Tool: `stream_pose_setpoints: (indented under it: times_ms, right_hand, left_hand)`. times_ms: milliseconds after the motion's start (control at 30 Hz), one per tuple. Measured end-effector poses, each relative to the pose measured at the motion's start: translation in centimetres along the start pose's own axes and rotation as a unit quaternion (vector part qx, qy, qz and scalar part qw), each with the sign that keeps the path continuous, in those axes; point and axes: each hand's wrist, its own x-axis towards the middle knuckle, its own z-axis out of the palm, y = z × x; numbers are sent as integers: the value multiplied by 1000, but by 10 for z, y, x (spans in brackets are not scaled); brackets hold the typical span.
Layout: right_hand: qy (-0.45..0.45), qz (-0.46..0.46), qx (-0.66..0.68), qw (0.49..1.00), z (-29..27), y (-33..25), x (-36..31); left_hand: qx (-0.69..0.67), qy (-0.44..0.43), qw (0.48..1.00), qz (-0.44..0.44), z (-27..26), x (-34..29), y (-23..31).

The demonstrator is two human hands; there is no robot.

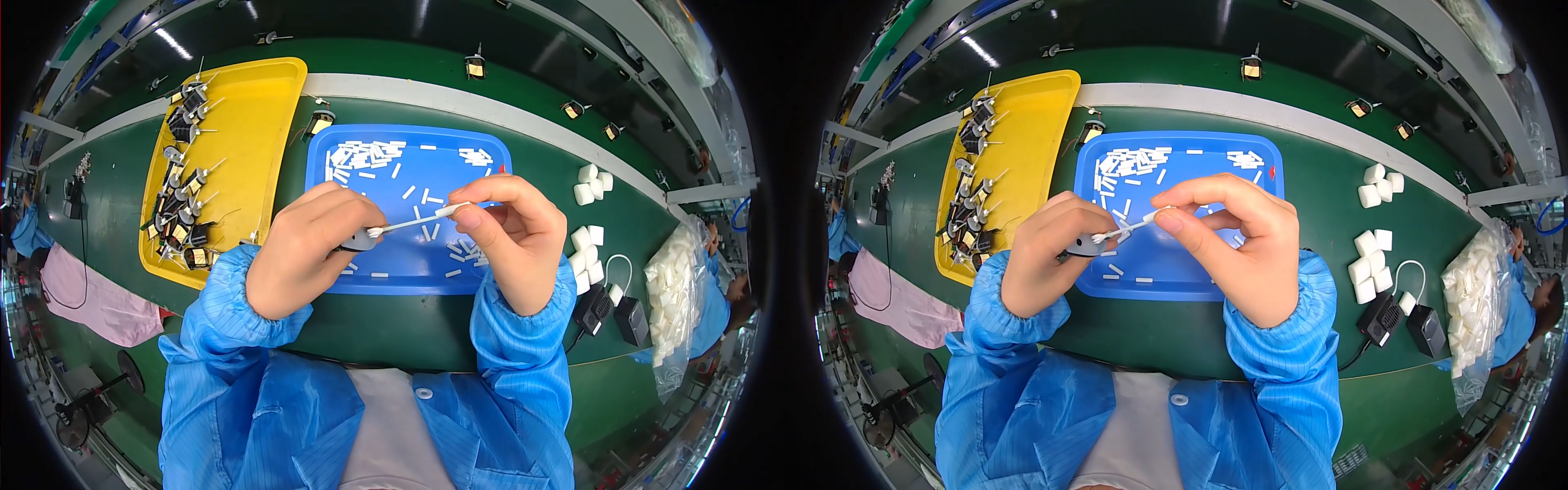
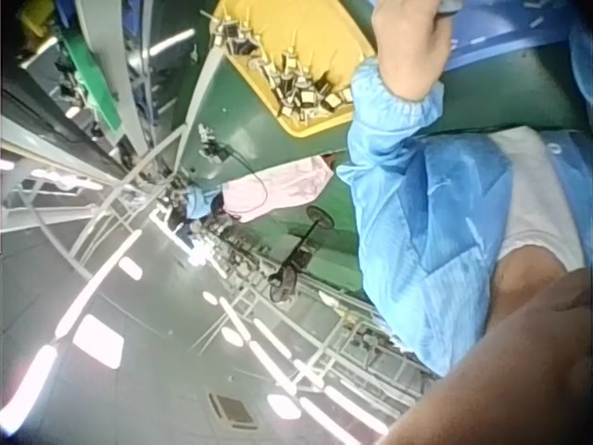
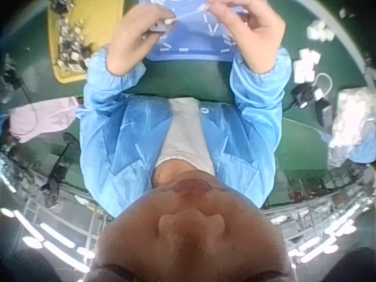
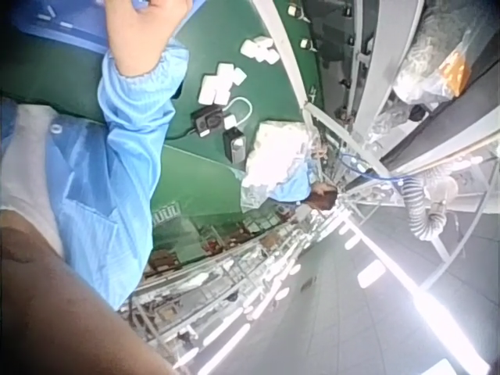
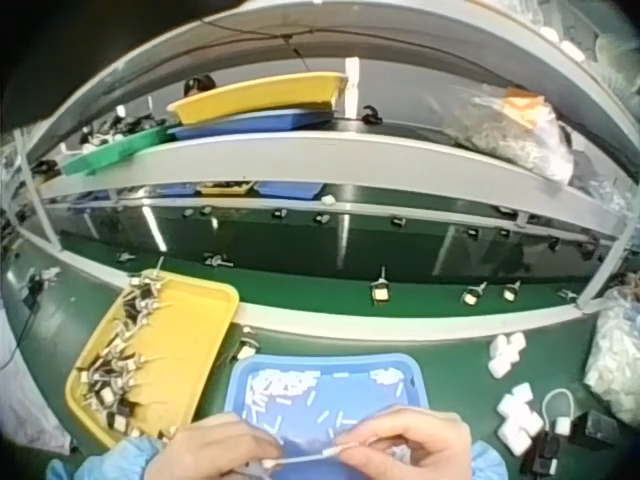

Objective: The person assembles electronic components by hand, inserting small white plastic pins into grey component bases on an industrial assembly line.

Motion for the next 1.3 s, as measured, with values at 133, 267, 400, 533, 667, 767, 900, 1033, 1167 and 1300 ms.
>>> stream_pose_setpoints:
  times_ms: [133, 267, 400, 533, 667, 767, 900, 1033, 1167, 1300]
  right_hand:
    - [4, 10, 12, 1000, 3, 2, 1]
    - [-32, 26, -14, 999, 11, 6, 2]
    - [-49, -29, -111, 992, 10, 9, 5]
    - [-79, -52, -150, 984, 8, 11, 10]
    - [-61, -18, -140, 988, 4, 22, 13]
    - [-11, -47, -185, 982, -3, 45, 22]
    - [140, -78, -372, 914, -15, 64, 37]
    - [58, -12, -327, 943, -30, 72, 34]
    - [-16, 3, -336, 942, -20, 83, 32]
    - [-91, 12, -378, 921, -19, 86, 31]
  left_hand:
    - [-14, -8, 1000, 4, -1, 2, -3]
    - [3, 5, 1000, 26, 6, 4, -3]
    - [24, -3, 999, 42, 8, 10, -3]
    - [69, 4, 994, 85, 7, 18, -1]
    - [80, -2, 993, 91, 15, 30, -7]
    - [36, -36, 995, 87, 28, 55, -34]
    - [22, -56, 998, 17, 44, 105, -84]
    - [164, -18, 986, -16, 56, 173, -191]
    - [298, -99, 943, -113, 50, 211, -244]
    - [258, -19, 960, -103, 7, 219, -322]
